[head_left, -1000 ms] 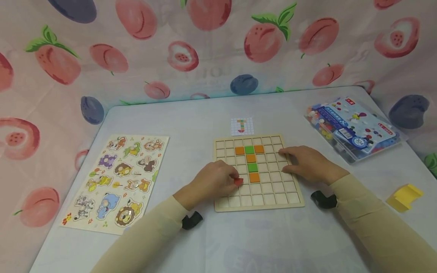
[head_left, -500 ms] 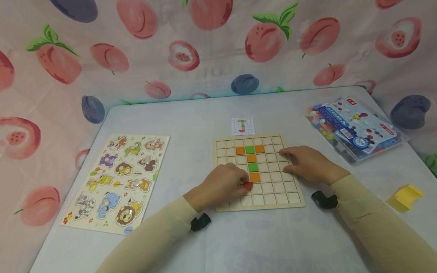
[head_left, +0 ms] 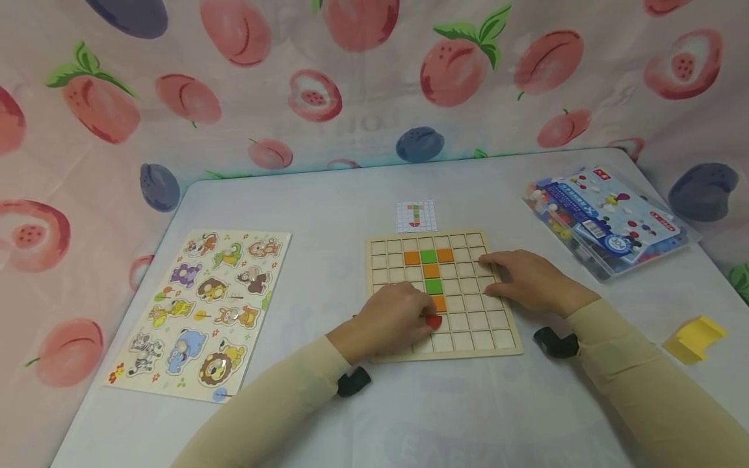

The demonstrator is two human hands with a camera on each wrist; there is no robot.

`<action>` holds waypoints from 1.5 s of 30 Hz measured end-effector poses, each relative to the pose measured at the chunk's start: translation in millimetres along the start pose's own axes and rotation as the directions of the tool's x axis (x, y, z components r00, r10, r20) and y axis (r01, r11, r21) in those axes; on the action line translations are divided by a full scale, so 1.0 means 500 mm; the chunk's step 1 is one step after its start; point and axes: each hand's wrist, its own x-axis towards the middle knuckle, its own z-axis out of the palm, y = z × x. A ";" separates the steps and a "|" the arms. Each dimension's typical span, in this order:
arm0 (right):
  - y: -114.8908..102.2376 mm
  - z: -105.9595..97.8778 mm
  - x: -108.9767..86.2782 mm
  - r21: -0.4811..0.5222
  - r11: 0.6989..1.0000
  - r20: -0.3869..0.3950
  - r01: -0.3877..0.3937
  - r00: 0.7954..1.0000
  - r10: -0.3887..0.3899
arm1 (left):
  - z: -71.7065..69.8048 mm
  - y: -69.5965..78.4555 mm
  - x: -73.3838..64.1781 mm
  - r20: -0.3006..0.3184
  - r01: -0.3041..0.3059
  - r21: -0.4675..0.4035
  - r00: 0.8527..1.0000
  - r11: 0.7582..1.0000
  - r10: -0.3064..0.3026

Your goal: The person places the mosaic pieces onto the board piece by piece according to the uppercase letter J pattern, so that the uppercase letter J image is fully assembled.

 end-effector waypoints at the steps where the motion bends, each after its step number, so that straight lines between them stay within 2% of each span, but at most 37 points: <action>1: 0.000 0.000 0.000 0.000 1.000 0.001 0.000 1.000 0.000 | 0.001 0.000 0.001 0.002 0.002 0.003 1.000 1.000 -0.002; 13: 0.000 -0.002 0.000 0.008 1.000 -0.003 0.008 1.000 -0.008 | 0.010 -0.002 0.006 -0.028 -0.007 0.011 1.000 1.000 0.008; 32: 0.003 0.000 0.000 0.014 1.000 -0.001 0.009 1.000 -0.009 | 0.014 0.000 0.012 -0.019 -0.004 0.025 1.000 1.000 0.004; 45: -0.001 -0.002 -0.001 0.018 1.000 0.001 0.003 1.000 -0.003 | 0.015 0.001 0.016 -0.011 0.021 0.019 1.000 1.000 -0.021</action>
